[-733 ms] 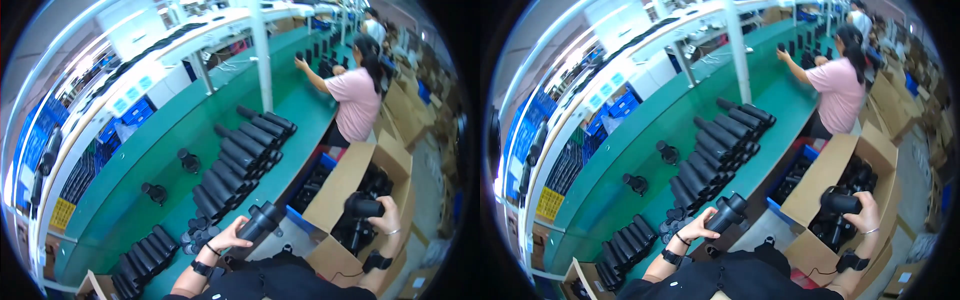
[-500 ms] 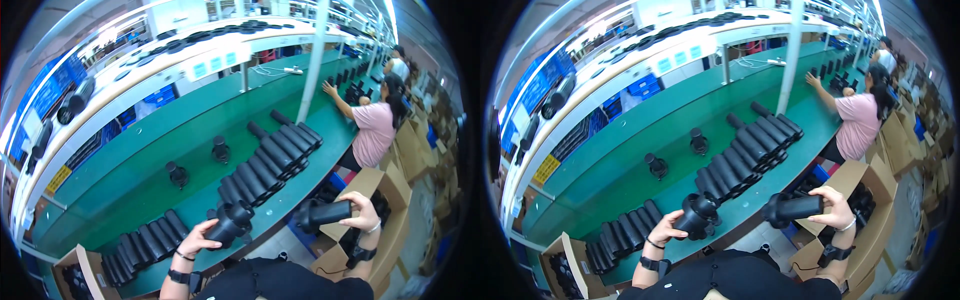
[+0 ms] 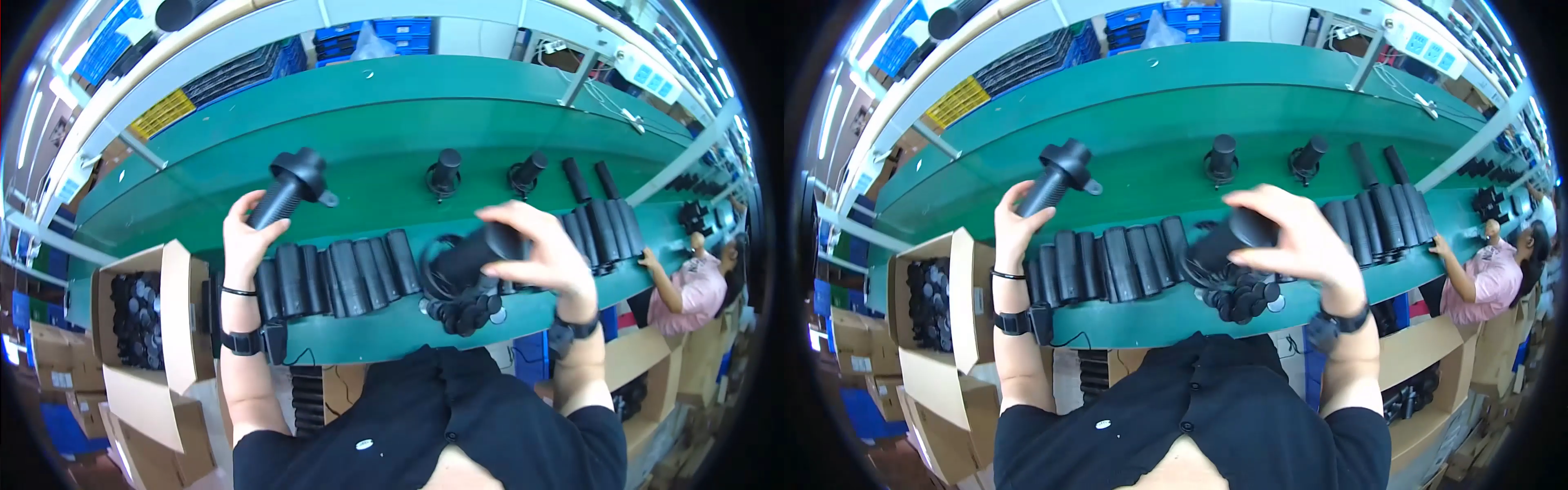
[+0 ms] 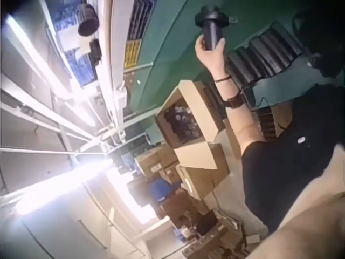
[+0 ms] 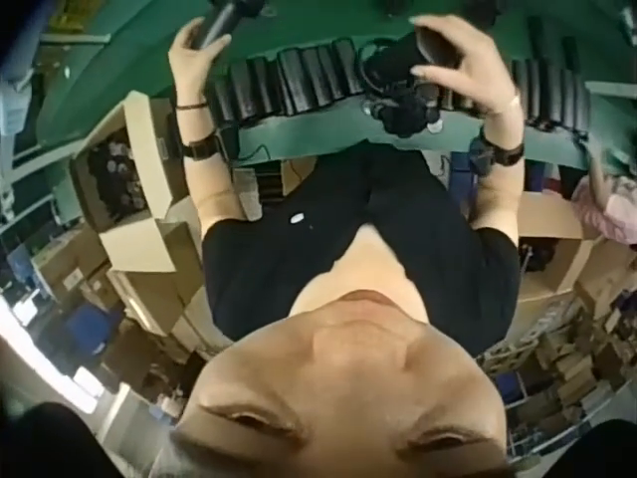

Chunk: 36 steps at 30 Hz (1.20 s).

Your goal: The person fits caps onto cylinders by hand, removes newspaper from a cardboard box to pack the cylinders inside, and then returns to the workbench to cap more cylinders.

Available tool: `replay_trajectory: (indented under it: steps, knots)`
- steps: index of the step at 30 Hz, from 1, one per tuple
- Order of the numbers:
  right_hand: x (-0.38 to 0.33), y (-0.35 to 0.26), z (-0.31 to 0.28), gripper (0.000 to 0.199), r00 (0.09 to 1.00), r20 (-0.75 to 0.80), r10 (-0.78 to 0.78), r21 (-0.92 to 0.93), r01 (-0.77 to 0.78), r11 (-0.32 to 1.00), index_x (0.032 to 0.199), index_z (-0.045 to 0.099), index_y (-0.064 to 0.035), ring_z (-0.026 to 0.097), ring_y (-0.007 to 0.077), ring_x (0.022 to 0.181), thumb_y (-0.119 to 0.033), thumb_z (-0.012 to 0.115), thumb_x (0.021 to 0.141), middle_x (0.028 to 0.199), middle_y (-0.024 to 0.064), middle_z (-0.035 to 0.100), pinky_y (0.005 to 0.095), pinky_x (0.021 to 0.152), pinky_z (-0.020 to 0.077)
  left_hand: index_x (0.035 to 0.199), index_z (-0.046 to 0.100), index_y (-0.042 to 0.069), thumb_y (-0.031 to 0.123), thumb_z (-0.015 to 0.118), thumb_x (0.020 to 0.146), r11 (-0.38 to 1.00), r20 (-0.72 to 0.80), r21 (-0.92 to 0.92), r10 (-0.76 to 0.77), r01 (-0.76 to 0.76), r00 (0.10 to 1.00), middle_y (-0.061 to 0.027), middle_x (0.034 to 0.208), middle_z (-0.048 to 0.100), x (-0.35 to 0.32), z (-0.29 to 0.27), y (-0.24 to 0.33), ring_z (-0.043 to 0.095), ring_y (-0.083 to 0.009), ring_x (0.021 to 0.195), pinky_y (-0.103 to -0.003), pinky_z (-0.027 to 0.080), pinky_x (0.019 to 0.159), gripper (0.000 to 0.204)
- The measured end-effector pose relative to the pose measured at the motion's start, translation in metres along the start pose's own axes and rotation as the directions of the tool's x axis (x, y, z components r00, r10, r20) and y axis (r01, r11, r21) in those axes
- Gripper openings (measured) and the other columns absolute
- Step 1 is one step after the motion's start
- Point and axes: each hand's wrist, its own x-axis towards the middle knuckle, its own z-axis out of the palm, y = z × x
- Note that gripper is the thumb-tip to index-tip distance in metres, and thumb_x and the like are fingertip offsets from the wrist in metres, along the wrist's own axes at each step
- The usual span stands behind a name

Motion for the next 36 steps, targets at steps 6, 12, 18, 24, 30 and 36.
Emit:
replay_trajectory:
  steps: [6,12,18,24,30,36]
  knots:
    - [0.098,0.061,0.084,0.058,0.998,-0.059,0.033,-0.138,-0.040,0.990,0.117,0.049,-0.0061,0.059,0.0358,0.101,-0.025,0.076,0.069,0.107,0.0172,0.059,0.0427,0.086,0.0497,0.098,0.059,0.003,0.007,0.080,0.058,0.943,-0.166,0.300,0.203,-0.146,0.965,-0.0125,0.094,0.058,0.056,0.007,-0.094,0.058,-0.0277,0.088,-0.036,0.048,0.081,0.045]
    - [0.168,0.117,0.171,0.063,0.981,0.022,0.195,-0.259,-0.183,0.948,0.123,0.041,-0.0125,0.060,0.0361,0.098,-0.020,0.076,0.070,0.106,0.0163,0.058,0.0446,0.081,0.0508,0.108,0.049,0.007,0.003,0.081,0.054,0.910,-0.142,0.410,0.123,-0.055,0.982,-0.0142,0.101,0.053,0.092,0.029,-0.150,0.055,-0.0359,0.095,-0.041,0.047,0.084,0.062]
    - [0.208,0.162,0.223,0.066,0.952,0.081,0.294,-0.319,-0.254,0.913,0.126,0.038,-0.0125,0.059,0.0349,0.104,-0.019,0.076,0.072,0.111,0.0152,0.056,0.0440,0.084,0.0511,0.111,0.056,0.008,0.001,0.082,0.053,0.815,-0.032,0.578,-0.040,0.051,0.999,-0.0158,0.114,0.051,0.124,0.039,-0.189,0.057,-0.0381,0.100,-0.043,0.050,0.086,0.064]
    - [0.227,0.178,0.249,0.064,0.918,0.166,0.359,-0.392,-0.273,0.879,0.128,0.039,-0.0133,0.057,0.0352,0.106,-0.019,0.074,0.076,0.113,0.0154,0.054,0.0431,0.084,0.0515,0.119,0.055,0.007,0.002,0.082,0.056,0.814,-0.009,0.568,-0.139,0.120,0.990,-0.0178,0.119,0.050,0.133,0.048,-0.224,0.056,-0.0387,0.104,-0.043,0.050,0.088,0.068]
    - [0.219,0.195,0.255,0.068,0.900,0.119,0.419,-0.366,-0.352,0.861,0.133,0.039,-0.0154,0.051,0.0357,0.115,-0.022,0.074,0.075,0.126,0.0175,0.047,0.0441,0.085,0.0521,0.130,0.048,0.009,0.006,0.083,0.057,0.774,0.081,0.628,-0.161,0.075,0.984,-0.0204,0.126,0.047,0.147,0.068,-0.228,0.053,-0.0401,0.110,-0.045,0.048,0.092,0.081]
    - [0.197,0.181,0.248,0.072,0.958,-0.020,0.287,-0.433,-0.267,0.861,0.138,0.038,-0.0176,0.047,0.0366,0.118,-0.023,0.074,0.076,0.136,0.0176,0.039,0.0449,0.089,0.0501,0.140,0.036,0.008,0.013,0.083,0.061,0.733,0.079,0.678,0.005,-0.058,0.997,-0.0243,0.130,0.042,0.122,0.045,-0.225,0.044,-0.0434,0.117,-0.048,0.039,0.100,0.093]
